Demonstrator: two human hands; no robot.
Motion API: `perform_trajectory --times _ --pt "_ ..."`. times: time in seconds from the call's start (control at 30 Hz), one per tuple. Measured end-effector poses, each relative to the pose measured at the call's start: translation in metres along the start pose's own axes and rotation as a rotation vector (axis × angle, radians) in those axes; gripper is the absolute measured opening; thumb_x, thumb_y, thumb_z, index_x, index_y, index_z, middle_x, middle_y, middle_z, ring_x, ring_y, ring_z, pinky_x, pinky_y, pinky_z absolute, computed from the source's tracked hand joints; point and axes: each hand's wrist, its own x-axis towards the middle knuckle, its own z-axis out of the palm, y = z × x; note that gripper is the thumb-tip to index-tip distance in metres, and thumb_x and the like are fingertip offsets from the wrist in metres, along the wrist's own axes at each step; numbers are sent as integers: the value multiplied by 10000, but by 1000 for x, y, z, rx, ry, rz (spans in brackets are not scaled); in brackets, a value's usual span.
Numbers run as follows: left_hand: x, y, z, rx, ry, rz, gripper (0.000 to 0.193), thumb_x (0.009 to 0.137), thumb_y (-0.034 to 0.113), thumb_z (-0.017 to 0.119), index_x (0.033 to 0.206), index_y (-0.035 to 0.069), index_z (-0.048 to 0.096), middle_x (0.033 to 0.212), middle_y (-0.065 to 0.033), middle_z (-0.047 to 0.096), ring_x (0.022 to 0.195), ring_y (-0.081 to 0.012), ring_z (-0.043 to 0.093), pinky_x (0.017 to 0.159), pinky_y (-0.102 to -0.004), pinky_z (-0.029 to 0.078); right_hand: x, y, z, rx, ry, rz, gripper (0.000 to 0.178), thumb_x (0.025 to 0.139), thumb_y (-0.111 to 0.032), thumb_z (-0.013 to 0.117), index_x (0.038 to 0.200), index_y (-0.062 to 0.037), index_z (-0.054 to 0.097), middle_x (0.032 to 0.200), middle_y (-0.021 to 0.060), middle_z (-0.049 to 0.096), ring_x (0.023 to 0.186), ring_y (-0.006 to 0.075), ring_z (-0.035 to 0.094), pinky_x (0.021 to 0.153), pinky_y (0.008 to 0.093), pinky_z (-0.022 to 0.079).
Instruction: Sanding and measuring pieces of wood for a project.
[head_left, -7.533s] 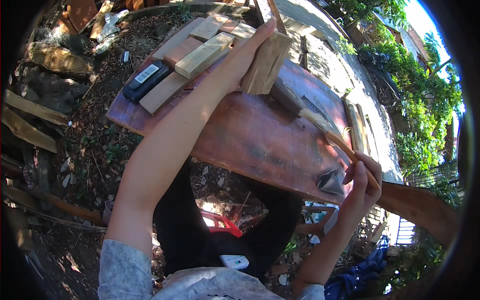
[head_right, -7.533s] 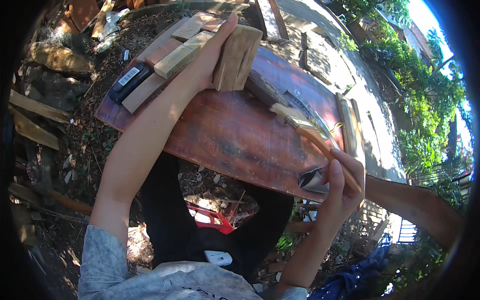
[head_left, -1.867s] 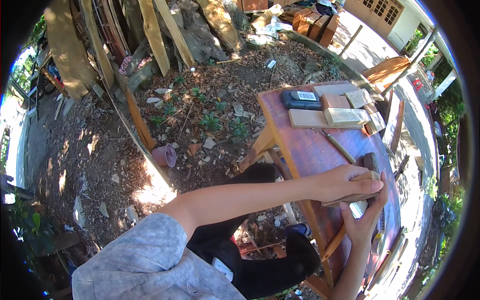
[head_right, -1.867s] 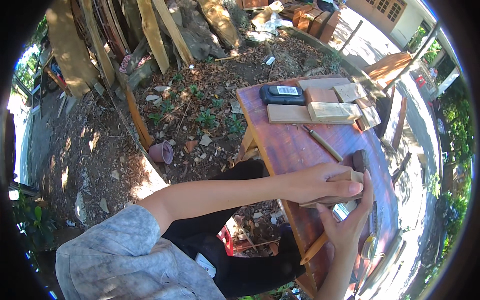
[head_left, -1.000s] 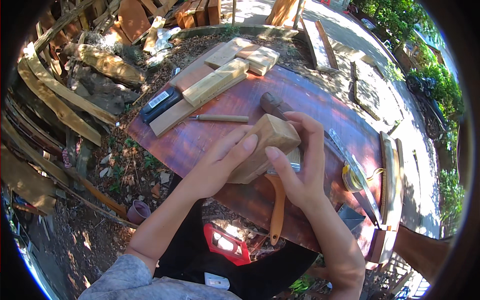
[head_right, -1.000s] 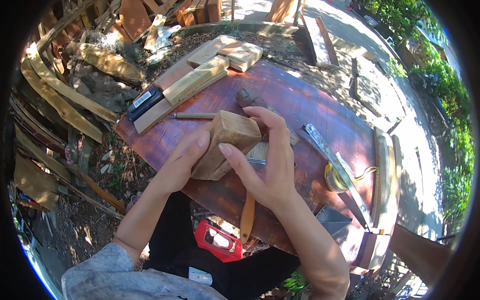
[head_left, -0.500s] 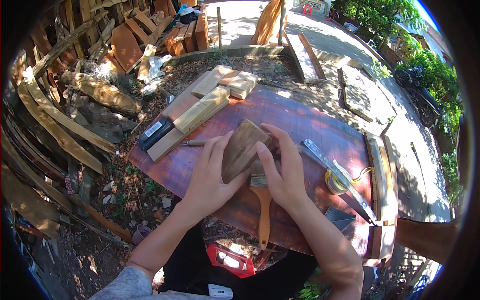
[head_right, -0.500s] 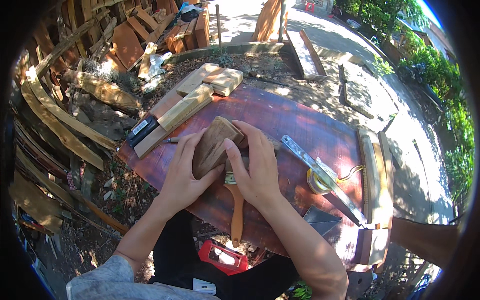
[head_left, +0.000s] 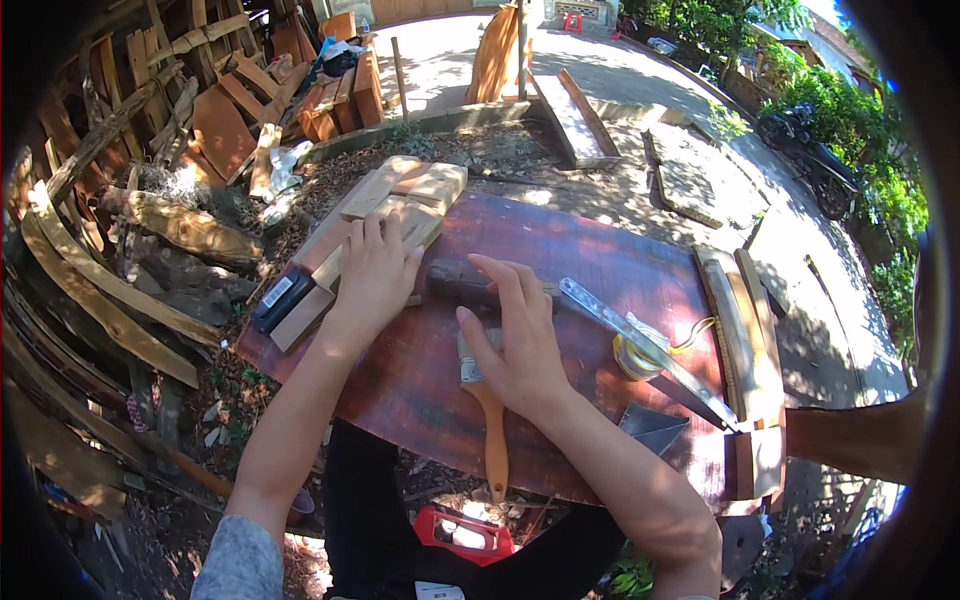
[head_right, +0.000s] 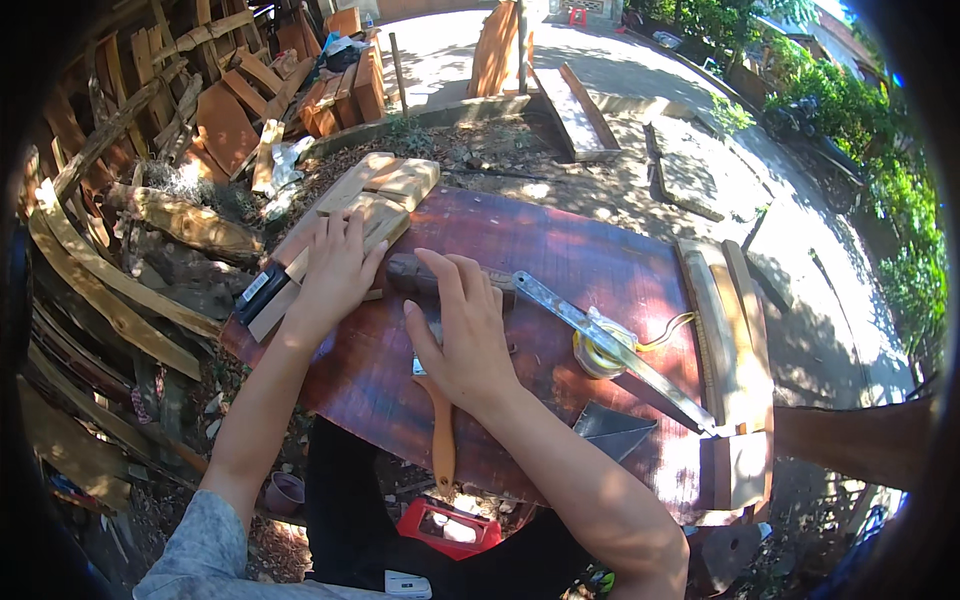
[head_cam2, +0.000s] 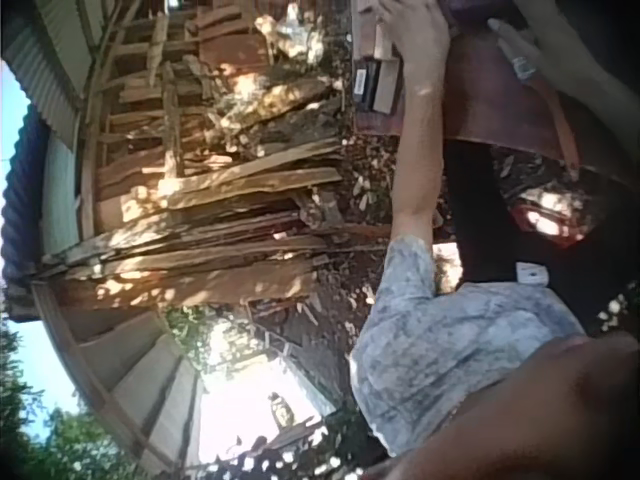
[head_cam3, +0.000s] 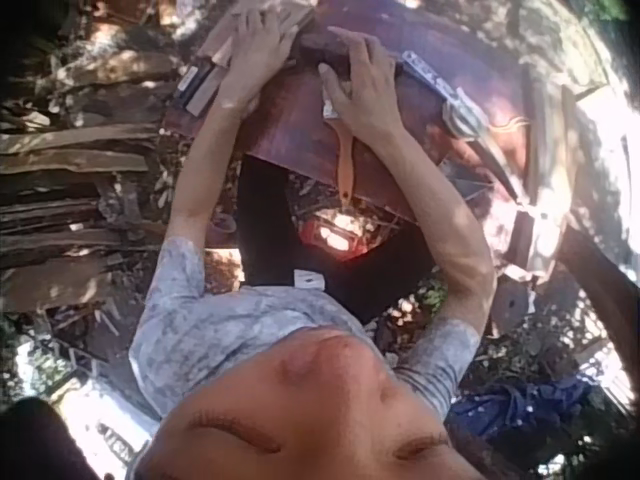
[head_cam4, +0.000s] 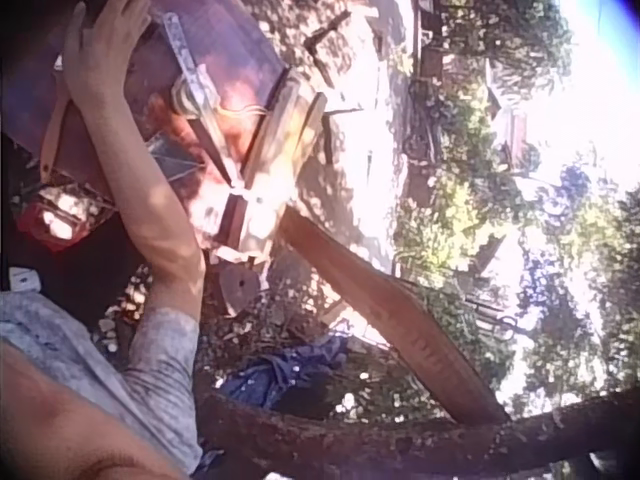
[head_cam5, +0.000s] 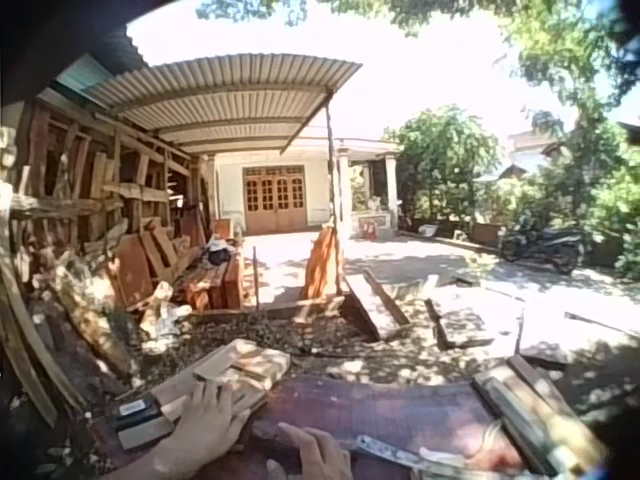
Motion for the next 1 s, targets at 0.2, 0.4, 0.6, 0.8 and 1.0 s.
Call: perform_trajectory --times 0.2,0.4,0.6,0.8,1.0 --pt "23 12 -4 -101 119 138 473 1065 282 645 1462 32 584 1385 -203 562 1317 -423 530 1105 -566 431 2 3 12 -61 79 -76 584 967 -132 715 1505 -52 504 1344 214 558 1286 429 553 1094 533 426" --pt "49 66 -13 -423 228 336 332 1085 252 634 1350 55 673 1279 -159 639 1281 -380 589 1107 -507 437 1 6 7 -15 79 -109 604 960 -111 699 1518 -44 478 1327 204 538 1272 413 556 1092 532 422" --pt "38 69 -6 -554 189 363 235 1050 175 683 1258 73 719 1178 -116 689 1159 -343 663 1053 -470 485 6 2 -1 -87 88 -165 647 951 -105 737 1544 -92 480 1343 190 545 1258 400 565 1075 516 422" --pt "31 63 -13 -706 71 385 203 1046 172 682 1200 48 727 1099 -130 696 1079 -332 683 998 -451 510 21 -6 -25 -263 149 -283 588 951 -123 749 1505 -98 553 1285 160 586 1191 370 605 1035 477 435" --pt "23 56 3 -738 -36 372 212 1050 183 687 1196 34 722 1103 -127 696 1096 -320 713 1006 -454 525 46 19 -105 -1229 288 177 252 1019 -300 683 1124 -73 706 1031 120 687 1027 305 670 937 482 467"
